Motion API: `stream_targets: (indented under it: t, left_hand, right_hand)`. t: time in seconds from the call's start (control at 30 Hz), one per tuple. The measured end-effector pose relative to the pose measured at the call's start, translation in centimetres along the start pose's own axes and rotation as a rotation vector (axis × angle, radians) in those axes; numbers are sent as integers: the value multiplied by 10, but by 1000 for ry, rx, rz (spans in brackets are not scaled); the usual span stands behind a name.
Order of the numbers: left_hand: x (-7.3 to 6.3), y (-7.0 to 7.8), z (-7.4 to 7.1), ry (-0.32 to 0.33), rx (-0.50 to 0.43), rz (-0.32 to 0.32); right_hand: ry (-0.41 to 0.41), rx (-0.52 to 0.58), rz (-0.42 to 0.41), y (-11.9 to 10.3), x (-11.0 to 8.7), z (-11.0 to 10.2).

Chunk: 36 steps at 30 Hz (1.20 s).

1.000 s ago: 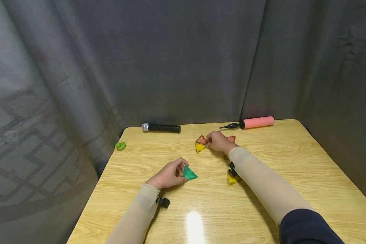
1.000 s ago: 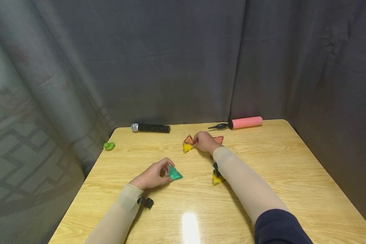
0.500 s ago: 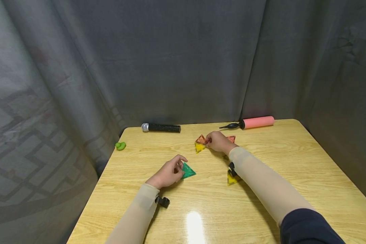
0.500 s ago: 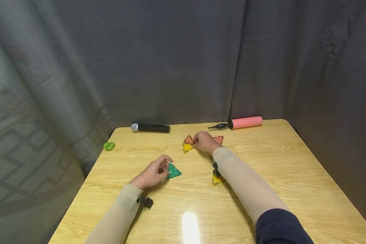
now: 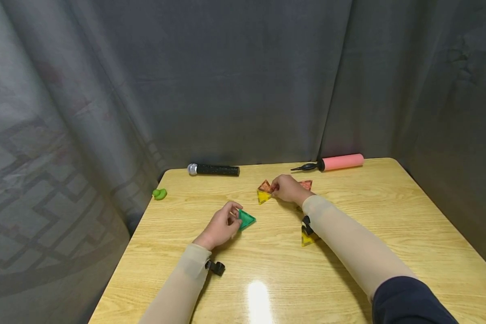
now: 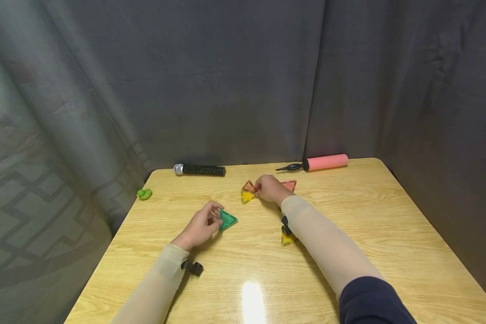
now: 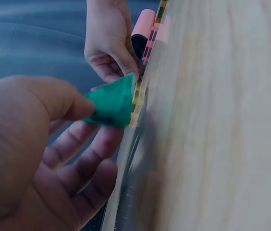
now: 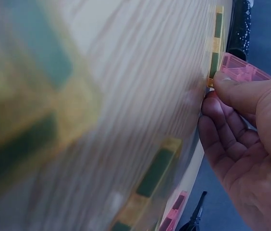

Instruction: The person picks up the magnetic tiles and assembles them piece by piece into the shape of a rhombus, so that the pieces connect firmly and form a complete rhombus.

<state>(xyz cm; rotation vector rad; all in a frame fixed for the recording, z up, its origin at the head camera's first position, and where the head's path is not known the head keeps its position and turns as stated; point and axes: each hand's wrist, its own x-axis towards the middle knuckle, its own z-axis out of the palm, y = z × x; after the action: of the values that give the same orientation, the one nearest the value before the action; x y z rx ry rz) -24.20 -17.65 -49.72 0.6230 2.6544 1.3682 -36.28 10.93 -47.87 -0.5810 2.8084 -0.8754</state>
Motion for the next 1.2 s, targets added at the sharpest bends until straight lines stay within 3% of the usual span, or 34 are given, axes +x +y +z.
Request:
stream_targets:
  t: [0.23,0.37,0.93,1.2]
  left_hand:
    - [1,-1,-3,149,8,-55]
    - [0,-1,-4,197,-7,-77]
    - [6,-3,-8,317,-22,-87]
    - [7,-4,-11,309,-76,-87]
  right_hand:
    - [-3,-8,-21,-1,3,3]
    - [-18,-9,-27,-2,3,4]
    - [-20,27,-51,-11,0,10]
    - [-36,27,-49,-14,-1,12]
